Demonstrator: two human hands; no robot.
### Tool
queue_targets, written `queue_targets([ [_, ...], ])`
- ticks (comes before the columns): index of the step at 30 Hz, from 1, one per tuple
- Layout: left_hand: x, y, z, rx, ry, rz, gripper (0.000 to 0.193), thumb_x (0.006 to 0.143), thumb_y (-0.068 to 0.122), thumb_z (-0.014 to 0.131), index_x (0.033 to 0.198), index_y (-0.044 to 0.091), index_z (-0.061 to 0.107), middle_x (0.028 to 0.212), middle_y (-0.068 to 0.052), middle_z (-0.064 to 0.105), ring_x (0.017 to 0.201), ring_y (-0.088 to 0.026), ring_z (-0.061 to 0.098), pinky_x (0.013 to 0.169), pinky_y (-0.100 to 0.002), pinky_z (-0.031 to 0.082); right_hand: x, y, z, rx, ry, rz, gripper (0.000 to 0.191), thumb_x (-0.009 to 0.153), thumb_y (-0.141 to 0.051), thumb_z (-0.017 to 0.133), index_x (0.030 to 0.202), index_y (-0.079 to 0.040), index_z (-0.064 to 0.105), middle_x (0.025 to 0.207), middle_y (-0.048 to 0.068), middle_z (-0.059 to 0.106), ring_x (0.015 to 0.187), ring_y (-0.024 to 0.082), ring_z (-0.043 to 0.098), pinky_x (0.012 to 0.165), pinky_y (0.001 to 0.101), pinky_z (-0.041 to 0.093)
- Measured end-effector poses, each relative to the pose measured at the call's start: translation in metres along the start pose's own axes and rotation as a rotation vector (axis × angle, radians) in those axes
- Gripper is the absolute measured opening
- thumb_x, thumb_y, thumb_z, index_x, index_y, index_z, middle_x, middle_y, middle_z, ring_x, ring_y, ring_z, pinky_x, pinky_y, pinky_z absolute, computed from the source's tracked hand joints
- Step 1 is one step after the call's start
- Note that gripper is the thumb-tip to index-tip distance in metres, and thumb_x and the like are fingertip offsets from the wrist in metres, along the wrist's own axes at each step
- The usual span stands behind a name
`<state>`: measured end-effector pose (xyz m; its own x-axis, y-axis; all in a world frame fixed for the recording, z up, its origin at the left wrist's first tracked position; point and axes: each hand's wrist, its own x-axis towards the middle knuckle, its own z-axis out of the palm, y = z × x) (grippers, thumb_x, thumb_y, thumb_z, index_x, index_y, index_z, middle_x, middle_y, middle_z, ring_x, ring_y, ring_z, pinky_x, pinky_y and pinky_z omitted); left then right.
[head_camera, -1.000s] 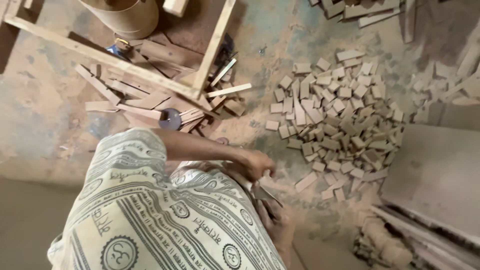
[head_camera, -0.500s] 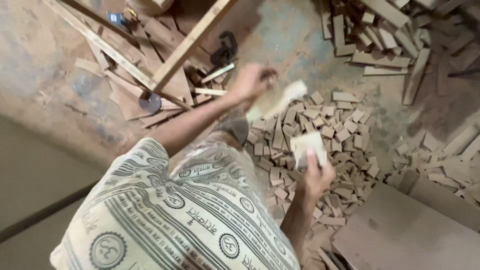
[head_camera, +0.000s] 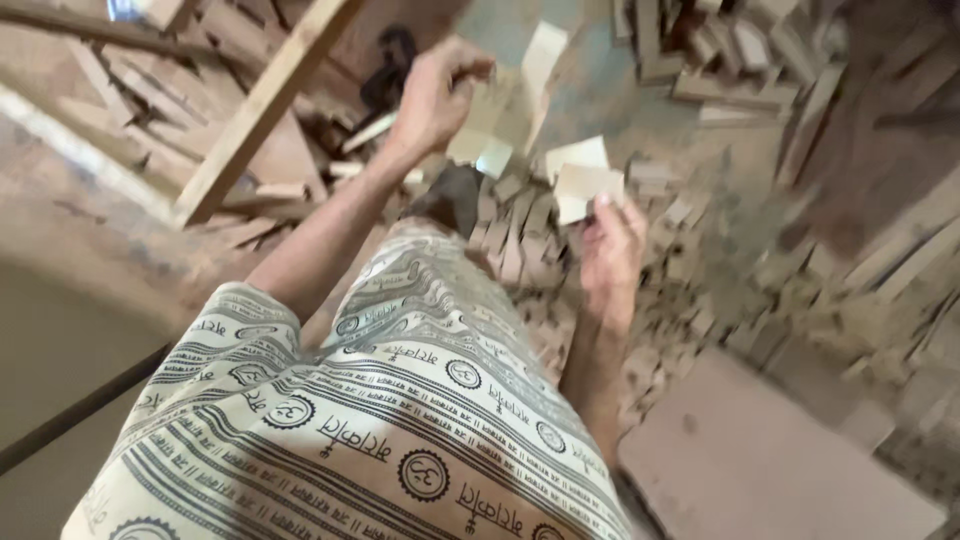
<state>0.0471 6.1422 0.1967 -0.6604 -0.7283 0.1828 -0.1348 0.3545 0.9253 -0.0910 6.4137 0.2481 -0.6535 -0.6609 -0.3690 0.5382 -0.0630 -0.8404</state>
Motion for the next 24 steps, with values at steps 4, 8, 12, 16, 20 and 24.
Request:
queue_targets([
  [4,0.096,-0.012,0.031,0.132,-0.073,-0.091,0.032,0.081,-0.004,0.056,0.106,0.003,0.076,0.101,-0.014,0.073,0.096,-0.027,0.069,0.084,-0.039,0.056,0.116,-0.022,0.018,-0.305,-0.085,-0.202,0.017,0.108,-0.013,0.065,0.107,0.004,0.067,0.101,0.002,0.067,0.091,0.011,0.058,0.085,0.0287,0.047],
  [8,0.173,-0.025,0.074,-0.057,-0.265,-0.125,0.023,0.096,0.014,0.068,0.116,0.006,0.076,0.105,-0.014,0.072,0.095,-0.028,0.068,0.084,-0.039,0.053,0.213,-0.055,0.044,-0.425,-0.178,-0.001,0.026,0.100,-0.017,0.061,0.113,0.003,0.071,0.096,-0.001,0.070,0.083,0.010,0.059,0.074,0.0280,0.048],
  [12,0.231,-0.048,0.101,-0.279,-0.357,-0.242,0.026,0.090,0.008,0.069,0.115,0.006,0.076,0.107,-0.009,0.078,0.095,-0.018,0.074,0.083,-0.032,0.058,0.283,-0.091,0.064,-0.873,-0.305,-0.139,0.021,0.104,-0.019,0.061,0.104,0.001,0.069,0.087,0.003,0.064,0.080,0.013,0.055,0.073,0.0310,0.047],
  [16,0.280,-0.049,0.122,-0.529,-0.167,-0.522,0.028,0.087,0.002,0.070,0.113,0.005,0.078,0.102,-0.007,0.080,0.089,-0.013,0.071,0.081,-0.029,0.059,0.346,-0.128,0.082,-1.009,-0.388,-0.316,0.017,0.101,-0.015,0.063,0.103,0.000,0.070,0.090,0.008,0.064,0.084,0.016,0.060,0.079,0.0315,0.050],
  [20,0.333,-0.058,0.105,-0.403,0.076,-0.648,0.038,0.080,-0.003,0.065,0.114,0.011,0.076,0.101,-0.004,0.077,0.084,-0.015,0.071,0.070,-0.036,0.060,0.414,-0.153,0.092,-0.879,-0.412,-0.645,0.017,0.102,-0.005,0.061,0.113,0.003,0.071,0.124,0.013,0.066,0.116,0.023,0.062,0.101,0.0365,0.048],
  [24,0.371,-0.078,0.092,0.187,0.314,-0.264,0.044,0.074,-0.005,0.068,0.114,0.012,0.077,0.110,-0.016,0.076,0.102,-0.036,0.072,0.091,-0.044,0.057,0.486,-0.178,0.069,-0.716,-0.281,-0.368,0.011,0.099,-0.003,0.065,0.103,0.005,0.070,0.103,0.008,0.068,0.091,0.016,0.061,0.081,0.0290,0.049],
])
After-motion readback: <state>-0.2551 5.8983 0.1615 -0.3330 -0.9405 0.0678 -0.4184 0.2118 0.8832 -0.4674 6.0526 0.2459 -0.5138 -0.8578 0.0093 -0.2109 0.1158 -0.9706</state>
